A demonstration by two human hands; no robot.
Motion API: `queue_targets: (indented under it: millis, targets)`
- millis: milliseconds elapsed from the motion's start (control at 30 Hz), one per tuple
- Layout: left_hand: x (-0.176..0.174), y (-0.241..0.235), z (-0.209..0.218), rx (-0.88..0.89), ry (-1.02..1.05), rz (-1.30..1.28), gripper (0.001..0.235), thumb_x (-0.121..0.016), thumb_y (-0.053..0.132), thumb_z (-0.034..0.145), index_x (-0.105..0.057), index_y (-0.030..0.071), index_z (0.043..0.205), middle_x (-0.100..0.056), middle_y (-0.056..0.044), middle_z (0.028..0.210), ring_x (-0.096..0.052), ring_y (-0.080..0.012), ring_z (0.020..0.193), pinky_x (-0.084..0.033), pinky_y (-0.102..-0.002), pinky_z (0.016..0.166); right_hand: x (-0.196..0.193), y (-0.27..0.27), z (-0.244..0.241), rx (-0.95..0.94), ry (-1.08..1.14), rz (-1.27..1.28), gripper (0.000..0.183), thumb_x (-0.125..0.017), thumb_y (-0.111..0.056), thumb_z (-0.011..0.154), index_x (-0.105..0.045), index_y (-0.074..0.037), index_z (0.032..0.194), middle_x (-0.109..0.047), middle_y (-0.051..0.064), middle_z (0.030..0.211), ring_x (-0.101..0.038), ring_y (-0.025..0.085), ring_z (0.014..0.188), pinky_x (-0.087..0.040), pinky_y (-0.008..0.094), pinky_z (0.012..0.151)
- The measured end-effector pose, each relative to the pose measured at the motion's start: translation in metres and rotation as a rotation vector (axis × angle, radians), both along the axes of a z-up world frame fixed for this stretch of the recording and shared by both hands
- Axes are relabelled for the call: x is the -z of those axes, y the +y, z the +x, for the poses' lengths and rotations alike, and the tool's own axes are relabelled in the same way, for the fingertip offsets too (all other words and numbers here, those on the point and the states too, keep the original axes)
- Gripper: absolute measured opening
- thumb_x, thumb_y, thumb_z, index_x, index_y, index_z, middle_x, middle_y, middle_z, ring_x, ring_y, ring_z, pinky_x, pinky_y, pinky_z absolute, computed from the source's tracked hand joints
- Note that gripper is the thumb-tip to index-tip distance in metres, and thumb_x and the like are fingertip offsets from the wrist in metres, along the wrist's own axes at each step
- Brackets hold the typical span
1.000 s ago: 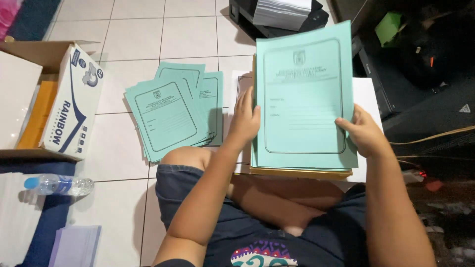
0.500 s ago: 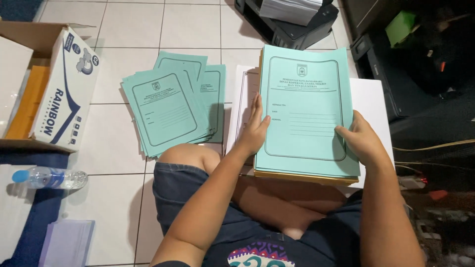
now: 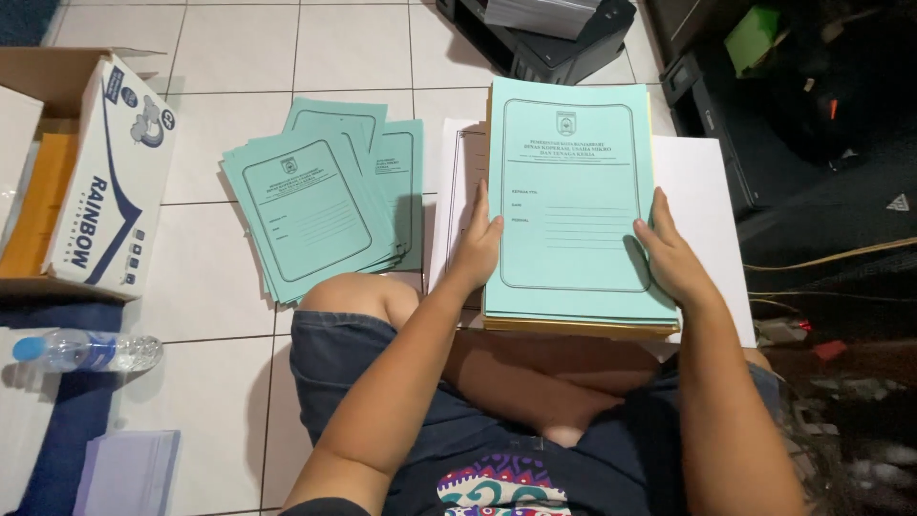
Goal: The person sits on the floor and repeatedly picks up stacks of light green documents, aligns them, and places them onto a larger pile. The person handles the documents by hand, organizing them into a neat stack.
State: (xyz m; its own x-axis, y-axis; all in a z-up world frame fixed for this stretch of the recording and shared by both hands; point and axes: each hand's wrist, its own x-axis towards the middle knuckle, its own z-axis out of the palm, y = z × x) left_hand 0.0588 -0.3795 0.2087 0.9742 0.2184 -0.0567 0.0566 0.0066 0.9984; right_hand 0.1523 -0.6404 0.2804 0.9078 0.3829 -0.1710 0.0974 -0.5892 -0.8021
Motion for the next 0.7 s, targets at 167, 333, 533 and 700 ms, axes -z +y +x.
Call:
queue_targets:
  millis: [167, 333, 533, 700]
  targets:
    - [0.003, 0.005, -0.005, 0.001, -0.047, -0.055, 0.063, -0.027, 0.012, 0.111, 0.003, 0.009, 0.166, 0.006, -0.023, 0.172, 0.001, -0.0347, 0.159, -0.001, -0.053, 0.129, 0.038, -0.022, 0.029, 0.023, 0.126, 0.229, 0.070, -0.035, -0.045, 0.111, -0.009, -0.011, 0.167, 0.001, 0.017, 0.172, 0.002, 0.037, 0.158, -0.003, 0.053, 0.128]
    - [0.009, 0.007, 0.000, 0.083, -0.060, -0.065, 0.061, -0.026, 0.013, 0.112, 0.003, 0.004, 0.165, -0.001, -0.026, 0.171, -0.005, -0.0360, 0.159, -0.004, -0.054, 0.131, 0.057, -0.030, 0.039, 0.207, 0.252, 0.396, 0.064, -0.030, -0.057, 0.110, -0.015, -0.029, 0.166, 0.001, 0.011, 0.173, -0.005, 0.038, 0.156, -0.006, 0.050, 0.129]
    - [-0.012, 0.001, -0.012, 0.006, 0.005, 0.011, 0.061, -0.028, 0.014, 0.112, 0.001, 0.011, 0.166, -0.005, -0.018, 0.173, -0.010, -0.0293, 0.159, -0.007, -0.049, 0.132, 0.035, -0.017, 0.019, 0.218, 0.296, 0.444, 0.081, -0.031, -0.074, 0.101, -0.017, -0.029, 0.167, -0.002, 0.005, 0.173, -0.003, 0.033, 0.157, 0.001, 0.047, 0.129]
    - [-0.001, 0.002, -0.008, -0.045, -0.015, 0.062, 0.059, -0.028, 0.019, 0.113, -0.005, 0.010, 0.166, -0.005, -0.017, 0.173, -0.011, -0.0275, 0.159, -0.008, -0.048, 0.131, 0.004, -0.039, 0.019, 0.398, 0.119, 0.729, 0.079, -0.010, -0.066, 0.106, -0.008, -0.017, 0.168, 0.003, 0.007, 0.175, 0.004, 0.033, 0.160, 0.003, 0.049, 0.130]
